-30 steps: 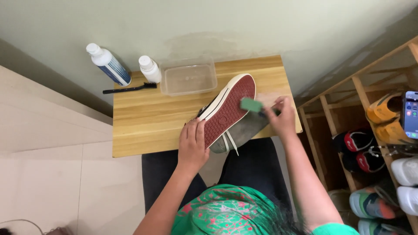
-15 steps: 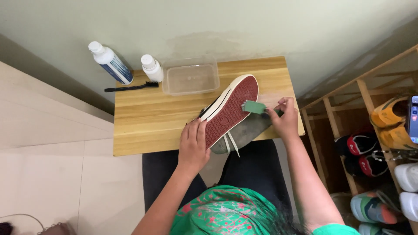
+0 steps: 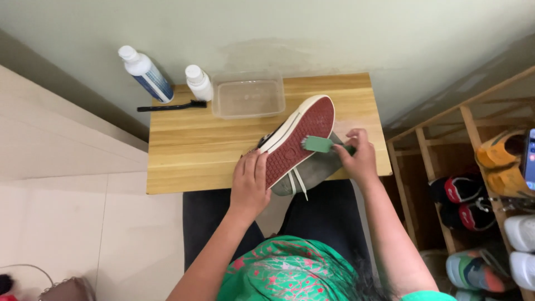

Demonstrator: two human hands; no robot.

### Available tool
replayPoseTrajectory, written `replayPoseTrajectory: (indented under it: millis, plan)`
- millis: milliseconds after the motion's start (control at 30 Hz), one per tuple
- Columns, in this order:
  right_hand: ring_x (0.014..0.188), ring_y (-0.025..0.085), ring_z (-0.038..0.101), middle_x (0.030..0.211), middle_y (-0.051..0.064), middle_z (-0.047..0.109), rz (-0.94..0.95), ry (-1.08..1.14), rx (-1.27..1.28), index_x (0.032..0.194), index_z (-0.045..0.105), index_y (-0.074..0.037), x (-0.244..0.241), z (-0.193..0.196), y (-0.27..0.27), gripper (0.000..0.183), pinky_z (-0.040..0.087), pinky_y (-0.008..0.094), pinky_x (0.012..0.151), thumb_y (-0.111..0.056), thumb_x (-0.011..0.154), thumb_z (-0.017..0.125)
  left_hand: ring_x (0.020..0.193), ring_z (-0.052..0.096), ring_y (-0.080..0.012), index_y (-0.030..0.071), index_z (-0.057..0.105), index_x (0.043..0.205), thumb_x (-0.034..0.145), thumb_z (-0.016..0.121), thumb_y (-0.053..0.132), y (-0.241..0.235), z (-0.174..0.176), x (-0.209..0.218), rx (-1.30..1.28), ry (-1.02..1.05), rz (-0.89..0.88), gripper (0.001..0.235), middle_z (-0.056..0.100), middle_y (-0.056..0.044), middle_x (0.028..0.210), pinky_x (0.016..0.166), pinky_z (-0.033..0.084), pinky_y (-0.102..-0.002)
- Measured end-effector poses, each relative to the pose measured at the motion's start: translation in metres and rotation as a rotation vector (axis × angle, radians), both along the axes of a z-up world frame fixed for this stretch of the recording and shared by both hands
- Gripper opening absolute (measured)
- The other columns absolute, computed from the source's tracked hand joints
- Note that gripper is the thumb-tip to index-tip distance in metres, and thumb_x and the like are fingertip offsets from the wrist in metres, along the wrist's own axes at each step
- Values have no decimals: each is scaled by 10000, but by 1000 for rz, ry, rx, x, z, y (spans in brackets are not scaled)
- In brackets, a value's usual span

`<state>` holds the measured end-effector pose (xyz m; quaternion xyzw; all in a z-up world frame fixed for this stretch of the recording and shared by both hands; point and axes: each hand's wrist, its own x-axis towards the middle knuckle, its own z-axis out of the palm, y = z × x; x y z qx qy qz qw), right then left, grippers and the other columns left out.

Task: The person scrubs the red rubber outsole of a sneaker with a green brush while holding the shoe on a wooden table. The person briefly removes an earbud and places it on the table, then resumes scrubbing the sole before setting the brush down.

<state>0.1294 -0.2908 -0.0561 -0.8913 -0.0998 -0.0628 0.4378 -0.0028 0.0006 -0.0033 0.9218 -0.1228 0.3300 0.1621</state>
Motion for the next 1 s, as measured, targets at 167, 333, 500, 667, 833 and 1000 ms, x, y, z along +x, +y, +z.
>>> replayPoseTrajectory:
  millis: [167, 333, 500, 667, 833, 1000]
  plan:
    - [678, 181, 587, 887, -47, 733, -102, 113, 10, 1116, 572, -260, 7, -11, -12, 394, 426, 315, 659, -363, 846, 841, 1191, 539, -447, -38, 498, 1406, 598, 617, 42, 2, -2, -4, 1, 50, 2, 821, 527, -242, 1287, 1078, 443, -528]
    - [865, 289, 676, 919, 28, 726, -132, 24, -72, 992, 684, -240, 24, -33, -14, 280, 505, 384, 742, -363, 845, 889, 1187, 545, -448, -27, 507, 1402, 651, 574, 49, 1, -4, -4, 14, 28, 31, 758, 537, -239, 1282, 1079, 438, -527]
    - [910, 382, 648, 877, 150, 656, -116, -149, -16, 975, 684, -128, 24, -39, -12, 244, 510, 447, 818, -229, 877, 884, 1165, 545, -489, -65, 499, 1402, 675, 508, 59, 1, -1, -6, -18, -28, 2, 737, 544, -283, 1251, 1077, 428, -558]
    - [901, 308, 631, 855, 78, 608, -143, -162, 12, 1000, 702, -169, 22, -45, -15, 227, 493, 390, 814, -224, 891, 893, 1179, 520, -496, -47, 458, 1442, 593, 581, 24, 2, -12, -5, -48, 37, -44, 862, 512, -276, 1290, 1079, 425, -565]
    - [928, 326, 641, 886, 104, 640, -155, -195, 73, 1021, 707, -140, 14, -38, -12, 213, 497, 422, 843, -227, 944, 886, 1182, 528, -478, -33, 455, 1447, 609, 570, 22, 1, -11, -4, -42, 28, -28, 848, 514, -265, 1300, 1086, 428, -552]
    - [915, 257, 651, 893, 35, 668, -289, -122, 63, 1089, 701, -182, 0, -24, -8, 212, 503, 426, 840, -353, 1055, 821, 1175, 520, -487, -39, 442, 1461, 566, 595, -22, 3, -11, -7, -79, 35, -60, 908, 511, -269, 1297, 1089, 423, -563]
